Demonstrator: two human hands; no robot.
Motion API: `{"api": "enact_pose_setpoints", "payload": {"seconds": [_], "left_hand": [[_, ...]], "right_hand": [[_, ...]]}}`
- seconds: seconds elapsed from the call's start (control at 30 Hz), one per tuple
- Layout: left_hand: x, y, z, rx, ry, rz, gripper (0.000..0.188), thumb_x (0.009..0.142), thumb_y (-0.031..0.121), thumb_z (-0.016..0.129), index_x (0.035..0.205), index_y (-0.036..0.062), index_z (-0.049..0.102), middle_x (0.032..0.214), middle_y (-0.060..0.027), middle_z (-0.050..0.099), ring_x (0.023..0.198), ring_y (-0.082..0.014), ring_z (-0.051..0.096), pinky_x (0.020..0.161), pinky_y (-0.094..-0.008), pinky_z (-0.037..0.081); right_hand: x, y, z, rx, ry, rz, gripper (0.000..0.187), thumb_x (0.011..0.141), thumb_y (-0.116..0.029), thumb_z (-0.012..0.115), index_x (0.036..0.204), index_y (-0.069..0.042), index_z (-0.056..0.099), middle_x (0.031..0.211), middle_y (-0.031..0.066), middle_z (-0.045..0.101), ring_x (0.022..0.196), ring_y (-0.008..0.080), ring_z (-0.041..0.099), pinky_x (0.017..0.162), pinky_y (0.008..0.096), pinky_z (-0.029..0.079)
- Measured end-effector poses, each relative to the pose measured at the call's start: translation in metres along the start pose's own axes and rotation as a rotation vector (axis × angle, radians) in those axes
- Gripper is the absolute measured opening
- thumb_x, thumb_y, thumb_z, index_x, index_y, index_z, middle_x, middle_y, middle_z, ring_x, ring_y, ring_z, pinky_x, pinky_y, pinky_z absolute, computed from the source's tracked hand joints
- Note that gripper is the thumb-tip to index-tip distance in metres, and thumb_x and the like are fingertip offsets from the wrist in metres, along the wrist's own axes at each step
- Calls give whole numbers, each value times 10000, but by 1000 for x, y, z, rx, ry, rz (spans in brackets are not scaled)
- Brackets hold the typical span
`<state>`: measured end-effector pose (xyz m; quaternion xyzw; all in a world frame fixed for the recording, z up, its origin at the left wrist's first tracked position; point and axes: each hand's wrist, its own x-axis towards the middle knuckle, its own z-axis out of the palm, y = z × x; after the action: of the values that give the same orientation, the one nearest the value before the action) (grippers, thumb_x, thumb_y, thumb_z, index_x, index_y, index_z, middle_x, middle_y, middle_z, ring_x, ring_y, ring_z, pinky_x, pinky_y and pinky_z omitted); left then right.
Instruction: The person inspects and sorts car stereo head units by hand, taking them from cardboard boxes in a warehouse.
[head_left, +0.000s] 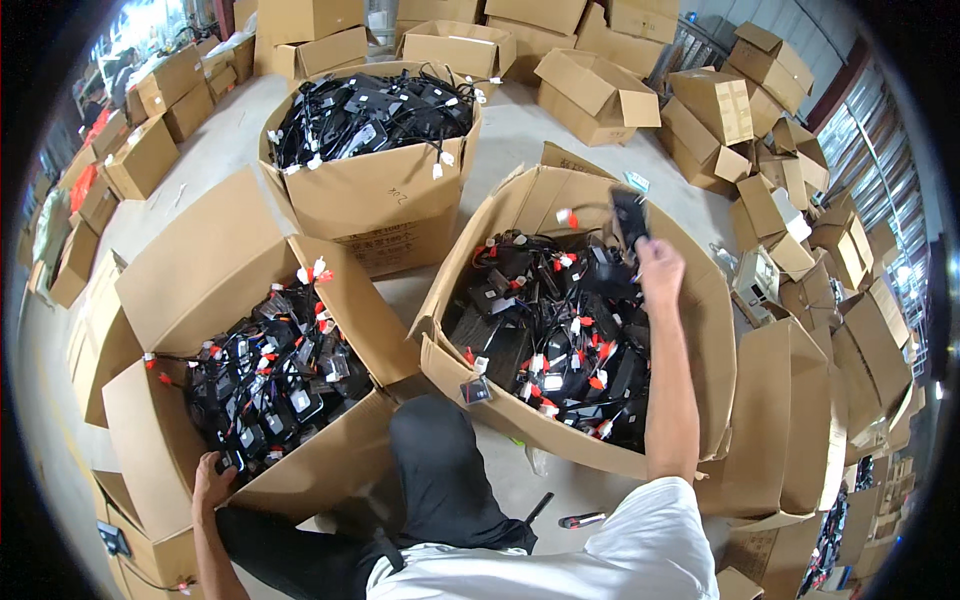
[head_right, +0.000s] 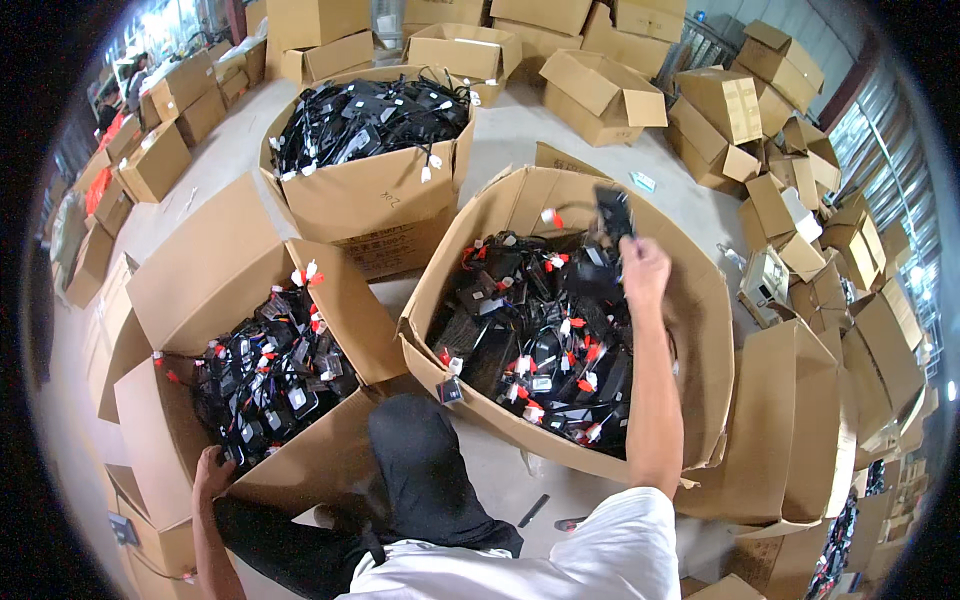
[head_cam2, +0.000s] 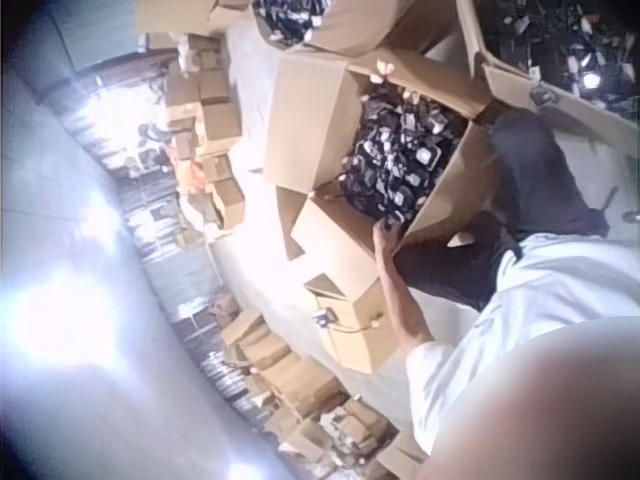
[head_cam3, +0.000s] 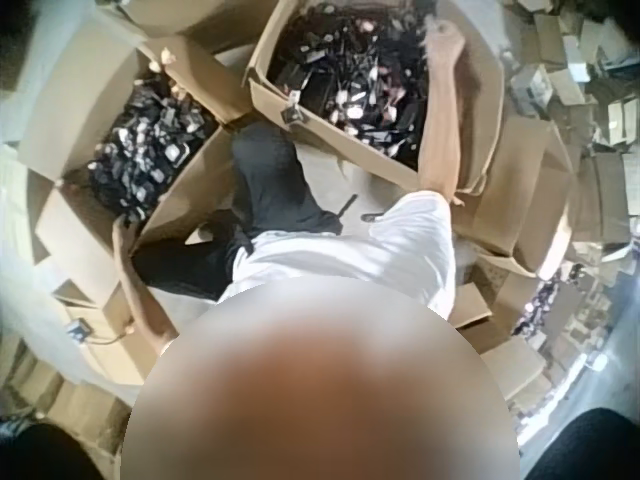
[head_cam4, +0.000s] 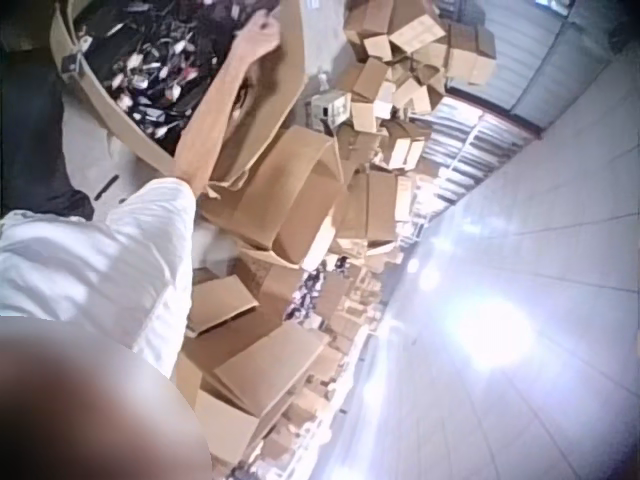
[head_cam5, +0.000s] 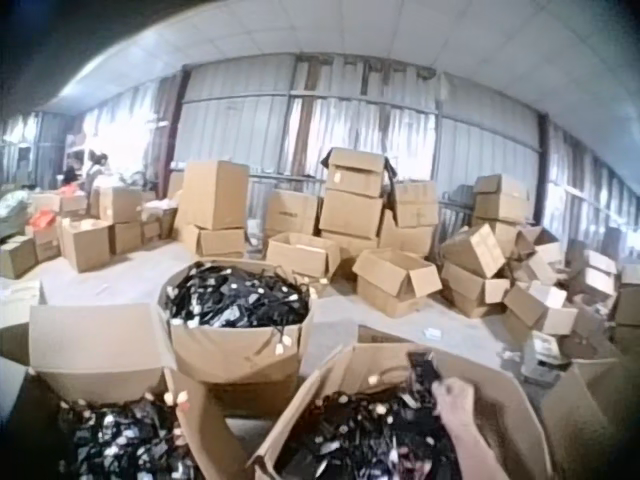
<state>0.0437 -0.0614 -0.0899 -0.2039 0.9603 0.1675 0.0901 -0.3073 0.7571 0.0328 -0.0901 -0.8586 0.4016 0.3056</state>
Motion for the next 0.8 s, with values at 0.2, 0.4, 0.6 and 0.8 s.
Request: {"api": "enact_pose_setpoints", "payload": {"seconds": [0.2,0.4,0.6,0.8], "left_hand": [[13,38,-6,-197,321,204,370,822,94,690,1147,-67,618,1200,-218,614,1110,-367,603,977,-398,474],[-15,253,-48,-697,359,413,191,908,67,631,1077,-16,666,985,-101,694,891,-175,656,820,-312,523],[-41,376,-15,-1737,-629,397,611,1046,503,373,1240,-31,600,1080,-145,692,973,-223,675,818,-346,545],[-59,382,-15,-2381,-1141,202,572,990,517,483,1220,5,593,1087,-181,671,944,-298,667,790,-400,556]], "right_hand": [[17,-165,-45,380,-45,-89,308,981,-290,616,803,-39,626,606,-12,546,540,63,482,502,226,341],[-46,-273,-17,750,-210,-36,329,1017,-287,528,805,-38,563,593,22,511,502,119,502,451,274,415],[-138,-327,30,1052,-515,66,324,1046,-315,465,881,-50,550,621,63,548,500,190,548,420,331,459],[-196,-330,68,1028,-709,-126,223,1013,-224,564,1034,-9,620,787,73,668,594,158,627,535,326,563]]}}
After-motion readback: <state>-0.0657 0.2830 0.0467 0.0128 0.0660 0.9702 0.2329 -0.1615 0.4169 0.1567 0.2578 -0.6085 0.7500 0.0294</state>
